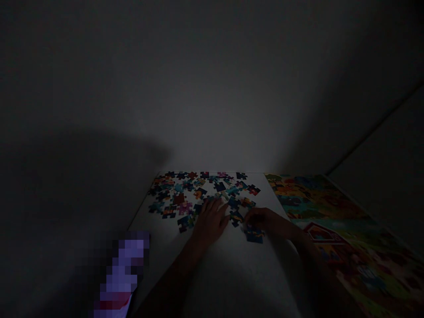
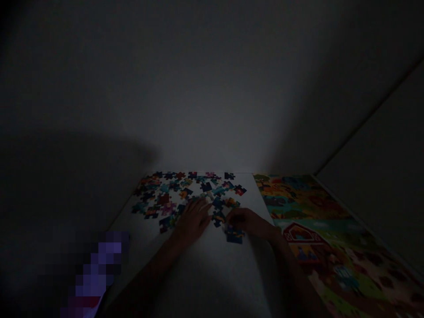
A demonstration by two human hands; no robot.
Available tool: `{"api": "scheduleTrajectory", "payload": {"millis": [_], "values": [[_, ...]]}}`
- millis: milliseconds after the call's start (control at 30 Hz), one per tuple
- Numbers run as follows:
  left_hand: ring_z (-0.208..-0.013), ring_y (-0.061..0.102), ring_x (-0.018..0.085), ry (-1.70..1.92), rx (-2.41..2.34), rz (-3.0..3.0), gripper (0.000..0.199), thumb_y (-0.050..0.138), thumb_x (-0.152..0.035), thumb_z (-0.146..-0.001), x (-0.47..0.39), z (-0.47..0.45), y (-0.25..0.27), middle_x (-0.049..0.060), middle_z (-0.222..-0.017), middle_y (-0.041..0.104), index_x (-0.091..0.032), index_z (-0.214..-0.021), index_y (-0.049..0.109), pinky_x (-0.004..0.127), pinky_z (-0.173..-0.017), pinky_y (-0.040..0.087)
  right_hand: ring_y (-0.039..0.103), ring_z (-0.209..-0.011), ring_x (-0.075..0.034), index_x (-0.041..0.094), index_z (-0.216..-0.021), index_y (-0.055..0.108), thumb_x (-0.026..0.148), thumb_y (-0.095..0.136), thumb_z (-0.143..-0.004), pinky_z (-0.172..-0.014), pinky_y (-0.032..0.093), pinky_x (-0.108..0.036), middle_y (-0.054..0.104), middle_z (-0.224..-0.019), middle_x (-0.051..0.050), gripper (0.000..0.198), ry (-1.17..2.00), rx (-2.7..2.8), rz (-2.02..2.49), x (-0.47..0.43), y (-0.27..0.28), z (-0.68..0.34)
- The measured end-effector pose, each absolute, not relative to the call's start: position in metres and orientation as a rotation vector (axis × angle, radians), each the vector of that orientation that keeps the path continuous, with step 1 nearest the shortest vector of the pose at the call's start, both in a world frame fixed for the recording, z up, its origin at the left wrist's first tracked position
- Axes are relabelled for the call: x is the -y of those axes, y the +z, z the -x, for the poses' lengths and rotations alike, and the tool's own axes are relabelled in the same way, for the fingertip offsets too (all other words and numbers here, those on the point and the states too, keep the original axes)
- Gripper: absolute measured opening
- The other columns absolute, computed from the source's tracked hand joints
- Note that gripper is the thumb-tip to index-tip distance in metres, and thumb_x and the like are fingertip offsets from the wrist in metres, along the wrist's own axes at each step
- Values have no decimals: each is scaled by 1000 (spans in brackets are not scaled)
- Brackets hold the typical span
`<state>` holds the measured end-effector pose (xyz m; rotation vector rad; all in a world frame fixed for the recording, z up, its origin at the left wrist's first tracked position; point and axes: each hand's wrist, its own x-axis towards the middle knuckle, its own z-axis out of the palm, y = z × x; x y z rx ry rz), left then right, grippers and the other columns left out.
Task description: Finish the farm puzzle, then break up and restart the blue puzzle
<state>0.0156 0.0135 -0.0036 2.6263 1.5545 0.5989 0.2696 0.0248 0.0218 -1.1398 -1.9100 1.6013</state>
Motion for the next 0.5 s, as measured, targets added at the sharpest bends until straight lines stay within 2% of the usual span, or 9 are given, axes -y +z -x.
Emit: {"api": "scheduleTrajectory", "payload": {"millis": [133, 267, 400, 500], "values": [[-141, 37, 33, 581, -1750, -2532, 47, 45, -43, -98, -4, -18, -6, 14, -148, 47, -20, -138, 51, 56, -115, 30, 64, -92, -24, 19, -99, 69, 36, 64, -78, -81, 52, -37, 69, -98, -7, 28, 1303, 1955, 1335, -29, 13, -269], [-144, 33, 29, 534, -1529, -2558, 48, 43, -45, -99, -1, -20, -7, 11, -152, 44, -21, -139, 50, 50, -118, 29, 59, -111, -33, 24, -100, 73, 43, 72, -73, -93, 48, -46, 66, -117, -12, 33, 914, 2202, 1304, -29, 5, -260], [-143, 34, 27, 608, -1624, -2496, 45, 39, -42, -100, -12, -15, -4, 12, -151, 44, -20, -138, 51, 51, -118, 29, 47, -127, -40, 25, -120, 68, 51, 77, -68, -101, 41, -55, 58, -132, -17, 59, 636, 2340, 1340, -27, -8, -251], [-142, 36, 30, 629, -1877, -2379, 45, 36, -38, -101, -25, -4, 0, 15, -150, 45, -17, -136, 53, 54, -118, 27, 46, -127, -39, 28, -125, 65, 51, 73, -73, -101, 40, -55, 57, -132, -15, 58, 563, 2376, 1350, -24, -13, -244]]}}
